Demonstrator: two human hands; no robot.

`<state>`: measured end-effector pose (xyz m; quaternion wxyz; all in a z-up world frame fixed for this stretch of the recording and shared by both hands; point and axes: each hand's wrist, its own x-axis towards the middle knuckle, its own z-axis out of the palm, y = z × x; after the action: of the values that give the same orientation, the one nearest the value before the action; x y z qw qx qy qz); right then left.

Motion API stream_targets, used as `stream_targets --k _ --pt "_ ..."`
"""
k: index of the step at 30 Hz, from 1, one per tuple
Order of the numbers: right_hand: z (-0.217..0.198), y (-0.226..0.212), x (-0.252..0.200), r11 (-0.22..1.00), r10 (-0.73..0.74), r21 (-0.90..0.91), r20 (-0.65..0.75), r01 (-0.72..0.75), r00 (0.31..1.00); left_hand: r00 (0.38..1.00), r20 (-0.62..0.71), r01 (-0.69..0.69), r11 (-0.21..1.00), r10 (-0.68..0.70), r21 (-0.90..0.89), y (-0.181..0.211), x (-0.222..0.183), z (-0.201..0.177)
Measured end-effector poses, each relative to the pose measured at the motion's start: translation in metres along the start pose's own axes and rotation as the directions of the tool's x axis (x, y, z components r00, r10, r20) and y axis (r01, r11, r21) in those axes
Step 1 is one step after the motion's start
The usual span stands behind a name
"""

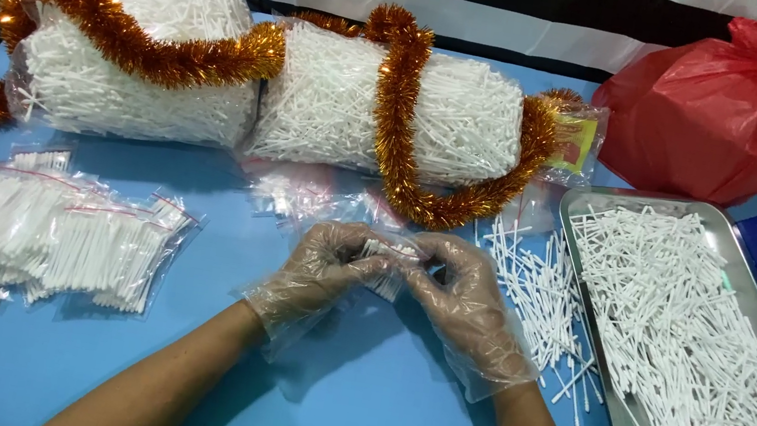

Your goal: The person, wearing gloves, picks up cotton swabs from a tray and places them into small plastic bags.

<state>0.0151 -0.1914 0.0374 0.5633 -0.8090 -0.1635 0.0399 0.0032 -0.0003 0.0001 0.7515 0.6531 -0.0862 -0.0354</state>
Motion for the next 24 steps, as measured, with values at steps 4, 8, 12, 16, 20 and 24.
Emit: stream_targets --k 4,8,12,16,20,24 --pt "0.0 0.01 0.005 1.0 -0.009 0.001 0.001 0.009 1.0 1.0 -0.006 -0.001 1.0 0.001 -0.011 0.003 -0.003 0.003" --pt "0.0 0.012 0.005 1.0 -0.023 -0.008 -0.009 0.023 1.0 1.0 -0.01 0.014 0.999 -0.014 -0.04 0.009 -0.003 0.002" --pt "0.006 0.004 0.0 0.999 -0.042 0.026 -0.06 0.044 0.997 1.0 -0.017 0.007 0.999 -0.008 -0.038 0.007 -0.001 0.001" --pt "0.007 0.005 0.0 0.999 -0.038 0.022 -0.079 0.04 0.996 1.0 -0.014 -0.007 1.0 0.007 0.017 0.012 -0.003 0.004" --pt "0.008 0.0 0.002 1.0 -0.018 -0.005 -0.046 0.018 0.999 0.998 0.019 -0.058 0.991 0.056 0.122 0.012 -0.002 0.004" --pt "0.013 -0.004 -0.004 0.998 -0.062 0.012 -0.082 0.064 0.995 0.987 -0.03 -0.145 0.95 0.159 0.276 -0.029 0.008 -0.014"
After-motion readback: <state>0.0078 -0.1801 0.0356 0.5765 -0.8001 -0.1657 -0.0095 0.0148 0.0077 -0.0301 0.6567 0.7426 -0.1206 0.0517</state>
